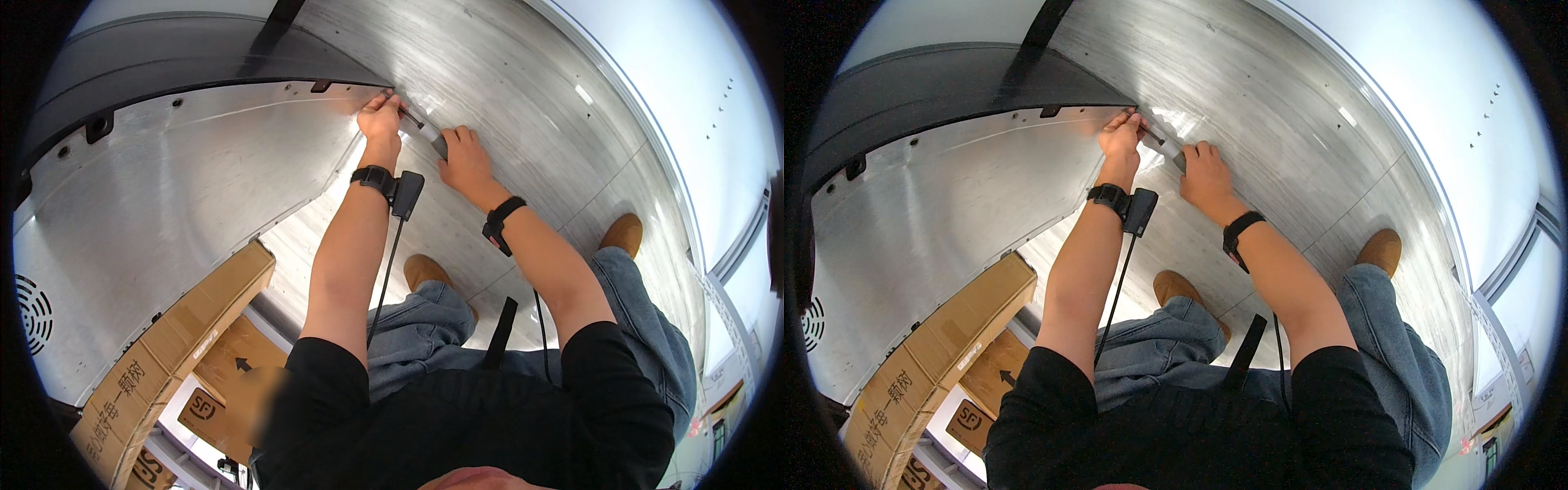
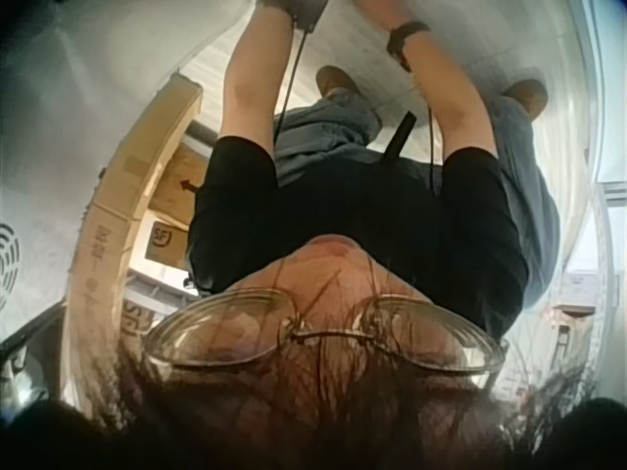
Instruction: The person uses a screwdriver to fasten screws into the back panel of a computer tower, then wipes the surface with a blue cloth. The task occurs in a storage area with stacked cardboard boxes.
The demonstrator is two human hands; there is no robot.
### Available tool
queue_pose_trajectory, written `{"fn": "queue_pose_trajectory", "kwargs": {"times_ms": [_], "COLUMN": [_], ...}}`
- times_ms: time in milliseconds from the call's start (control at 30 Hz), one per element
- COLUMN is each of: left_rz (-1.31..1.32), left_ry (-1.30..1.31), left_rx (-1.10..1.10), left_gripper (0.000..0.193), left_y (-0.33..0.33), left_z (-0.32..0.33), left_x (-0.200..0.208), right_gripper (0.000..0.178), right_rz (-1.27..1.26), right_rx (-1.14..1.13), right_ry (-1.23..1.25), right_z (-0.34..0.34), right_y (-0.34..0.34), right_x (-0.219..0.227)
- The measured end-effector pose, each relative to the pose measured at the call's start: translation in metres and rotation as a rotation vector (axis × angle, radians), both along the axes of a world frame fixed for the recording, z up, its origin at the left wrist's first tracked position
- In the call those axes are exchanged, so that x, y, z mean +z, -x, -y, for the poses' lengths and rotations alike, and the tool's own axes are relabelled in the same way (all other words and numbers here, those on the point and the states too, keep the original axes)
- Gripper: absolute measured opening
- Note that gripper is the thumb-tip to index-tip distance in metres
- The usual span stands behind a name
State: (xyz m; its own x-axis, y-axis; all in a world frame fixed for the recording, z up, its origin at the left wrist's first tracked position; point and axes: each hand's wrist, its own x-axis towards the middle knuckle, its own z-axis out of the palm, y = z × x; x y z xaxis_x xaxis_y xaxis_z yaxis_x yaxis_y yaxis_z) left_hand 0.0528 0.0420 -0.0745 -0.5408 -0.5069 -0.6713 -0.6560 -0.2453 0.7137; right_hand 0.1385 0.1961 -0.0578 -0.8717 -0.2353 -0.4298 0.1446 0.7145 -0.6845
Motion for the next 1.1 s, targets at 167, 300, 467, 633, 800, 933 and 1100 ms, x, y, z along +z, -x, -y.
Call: {"fn": "queue_pose_trajectory", "kwargs": {"times_ms": [167, 300, 467, 633, 800, 933, 1100], "left_rz": [-0.086, -0.091, 0.006, 0.034, -0.005, -0.033, 0.029], "left_ry": [-0.124, -0.11, 0.078, 0.052, -0.019, -0.076, 0.093], "left_rx": [0.072, 0.07, -0.033, 0.009, -0.014, 0.032, -0.089], "left_gripper": [0.006, 0.007, 0.012, 0.011, 0.007, 0.006, 0.009], "left_y": [0.001, -0.002, -0.001, 0.002, 0.002, 0.001, -0.002], "left_z": [-0.004, -0.002, -0.007, -0.003, 0.002, -0.004, -0.005], "left_x": [0.002, 0.0, 0.006, 0.003, 0.0, 0.004, 0.006], "right_gripper": [0.048, 0.047, 0.046, 0.047, 0.044, 0.046, 0.042], "right_rz": [-0.007, 0.036, 0.063, 0.044, 0.046, 0.052, 0.058], "right_rx": [0.003, -0.002, 0.017, 0.012, 0.011, 0.003, 0.023], "right_ry": [0.003, -0.013, -0.057, -0.026, -0.009, -0.011, -0.043], "right_z": [-0.002, 0.0, 0.004, 0.003, -0.001, -0.003, -0.002], "right_y": [-0.002, 0.002, 0.004, -0.002, -0.007, -0.009, -0.007], "right_x": [-0.008, -0.003, 0.001, 0.003, 0.006, -0.002, 0.0]}}
